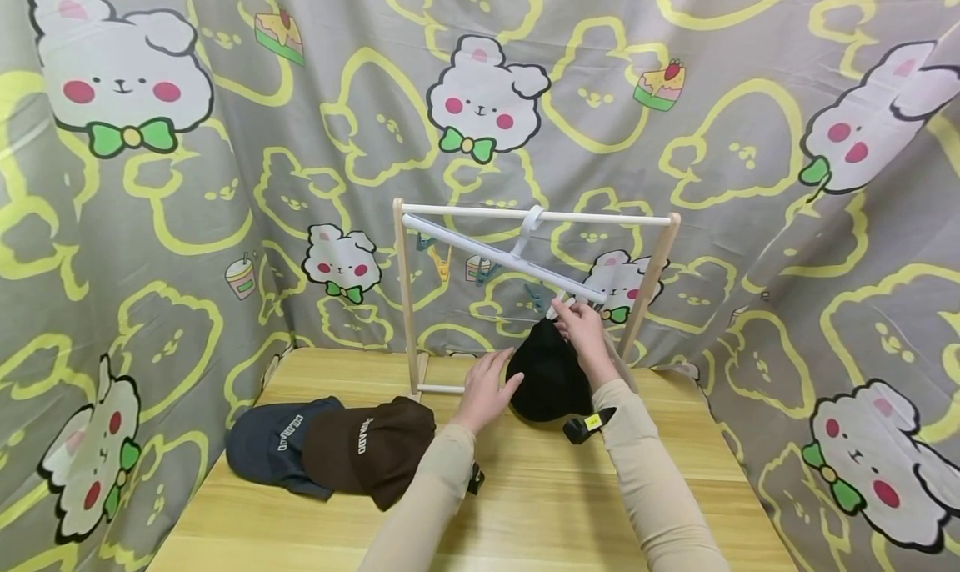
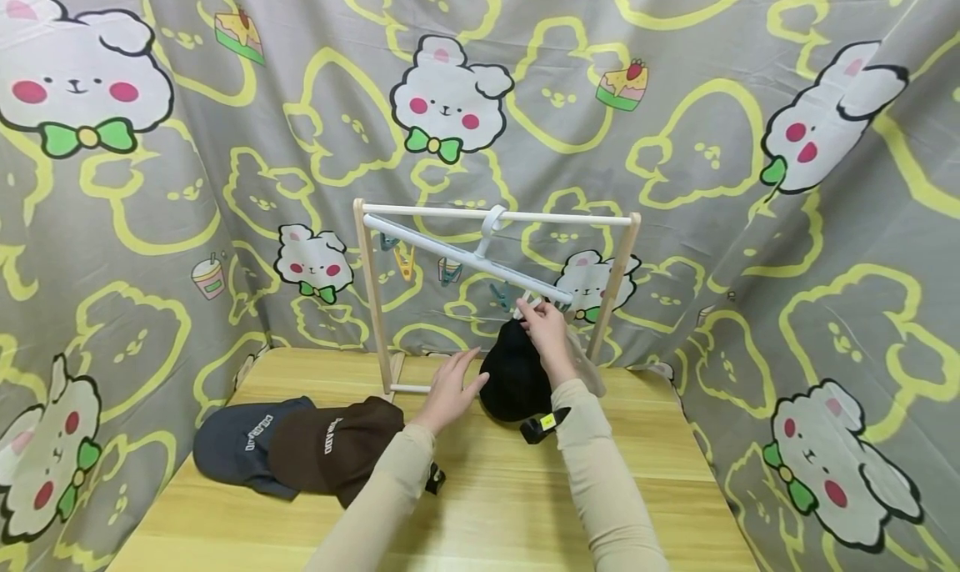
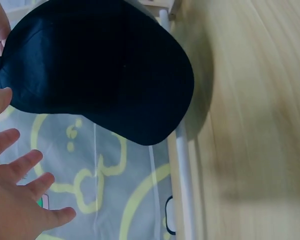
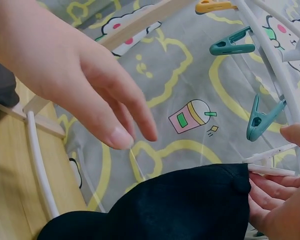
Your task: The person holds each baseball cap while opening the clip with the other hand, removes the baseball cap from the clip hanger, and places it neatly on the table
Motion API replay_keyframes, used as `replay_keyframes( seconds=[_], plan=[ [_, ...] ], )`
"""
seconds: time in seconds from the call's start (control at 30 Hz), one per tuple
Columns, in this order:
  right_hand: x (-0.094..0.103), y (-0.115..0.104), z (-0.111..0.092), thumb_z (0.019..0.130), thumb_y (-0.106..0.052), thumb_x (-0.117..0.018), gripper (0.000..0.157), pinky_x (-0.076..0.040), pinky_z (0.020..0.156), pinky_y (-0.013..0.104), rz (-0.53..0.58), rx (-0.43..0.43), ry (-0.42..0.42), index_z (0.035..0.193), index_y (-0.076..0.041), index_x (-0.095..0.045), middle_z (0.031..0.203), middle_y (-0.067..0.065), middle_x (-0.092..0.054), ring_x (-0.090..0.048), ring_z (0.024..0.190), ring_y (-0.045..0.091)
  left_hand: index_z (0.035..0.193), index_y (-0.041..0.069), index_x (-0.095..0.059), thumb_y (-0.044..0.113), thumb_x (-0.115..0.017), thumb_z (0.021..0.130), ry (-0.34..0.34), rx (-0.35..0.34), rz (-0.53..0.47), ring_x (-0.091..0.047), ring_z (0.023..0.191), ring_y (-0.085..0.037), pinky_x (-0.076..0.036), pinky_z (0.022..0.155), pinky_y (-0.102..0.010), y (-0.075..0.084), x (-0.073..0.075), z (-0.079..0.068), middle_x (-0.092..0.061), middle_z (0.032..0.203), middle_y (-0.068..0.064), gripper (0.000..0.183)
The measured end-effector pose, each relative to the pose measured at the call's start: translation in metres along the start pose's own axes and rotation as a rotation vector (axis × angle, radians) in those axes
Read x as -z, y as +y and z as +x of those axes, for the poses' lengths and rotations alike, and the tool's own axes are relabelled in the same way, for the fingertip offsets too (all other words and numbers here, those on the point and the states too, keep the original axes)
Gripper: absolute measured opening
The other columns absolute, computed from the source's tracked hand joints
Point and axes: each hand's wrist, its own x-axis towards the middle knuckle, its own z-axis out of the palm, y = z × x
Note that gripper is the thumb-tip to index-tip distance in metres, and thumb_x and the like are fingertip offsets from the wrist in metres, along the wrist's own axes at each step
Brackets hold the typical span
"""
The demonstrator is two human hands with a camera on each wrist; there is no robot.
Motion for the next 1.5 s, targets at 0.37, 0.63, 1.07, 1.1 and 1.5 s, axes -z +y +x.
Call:
replay_keyframes(
  seconds=[0.37,0.63,1.07,1.1,1.5],
  plan=[
    [0.001,0.005,0.001,0.092,-0.043,-0.063,0.045,-0.052,0.067,0.016,-0.010,0.001,0.009,0.107,-0.001,-0.055,0.103,0.009,-0.062,-0.065,0.075,0.007,0.149,0.018,-0.039,0.043,-0.059,0.095,-0.059,0.051,-0.012,-0.043,0.135,-0.034,-0.032,0.111,-0.057,0.009,-0.009,0.018,-0.048,0.145,-0.012,0.063],
    [0.003,0.004,0.001,0.092,-0.041,-0.064,0.040,-0.052,0.065,0.017,0.014,0.003,0.014,0.100,-0.003,-0.054,0.092,0.003,-0.061,-0.064,0.072,0.007,0.151,0.013,-0.034,0.047,-0.061,0.093,-0.086,0.080,-0.016,-0.044,0.137,-0.033,-0.036,0.110,-0.055,0.012,-0.018,0.027,-0.046,0.148,-0.014,0.073],
    [0.003,0.001,0.001,0.092,-0.041,-0.064,0.042,-0.053,0.067,0.018,0.012,-0.004,0.007,0.102,-0.001,-0.055,0.098,0.007,-0.059,-0.065,0.072,0.007,0.155,0.015,-0.025,0.044,-0.068,0.089,-0.111,0.131,-0.205,-0.042,0.140,-0.030,-0.037,0.113,-0.047,0.009,-0.038,0.038,-0.039,0.154,-0.014,0.084],
    [0.003,0.001,0.001,0.092,-0.042,-0.064,0.043,-0.053,0.068,0.018,0.006,-0.005,0.006,0.103,-0.001,-0.055,0.099,0.008,-0.059,-0.065,0.073,0.007,0.155,0.014,-0.025,0.043,-0.069,0.089,-0.109,0.132,-0.209,-0.042,0.140,-0.030,-0.037,0.113,-0.047,0.009,-0.039,0.039,-0.039,0.154,-0.014,0.085],
    [0.004,-0.002,-0.001,0.094,-0.043,-0.061,0.046,-0.054,0.073,0.022,-0.050,-0.020,-0.004,0.108,0.000,-0.055,0.111,0.016,-0.060,-0.067,0.082,0.014,0.155,0.016,-0.025,0.036,-0.077,0.083,-0.094,0.188,-0.343,-0.050,0.128,-0.028,-0.044,0.106,-0.047,0.011,-0.045,0.045,-0.046,0.142,-0.016,0.091]
  ],
)
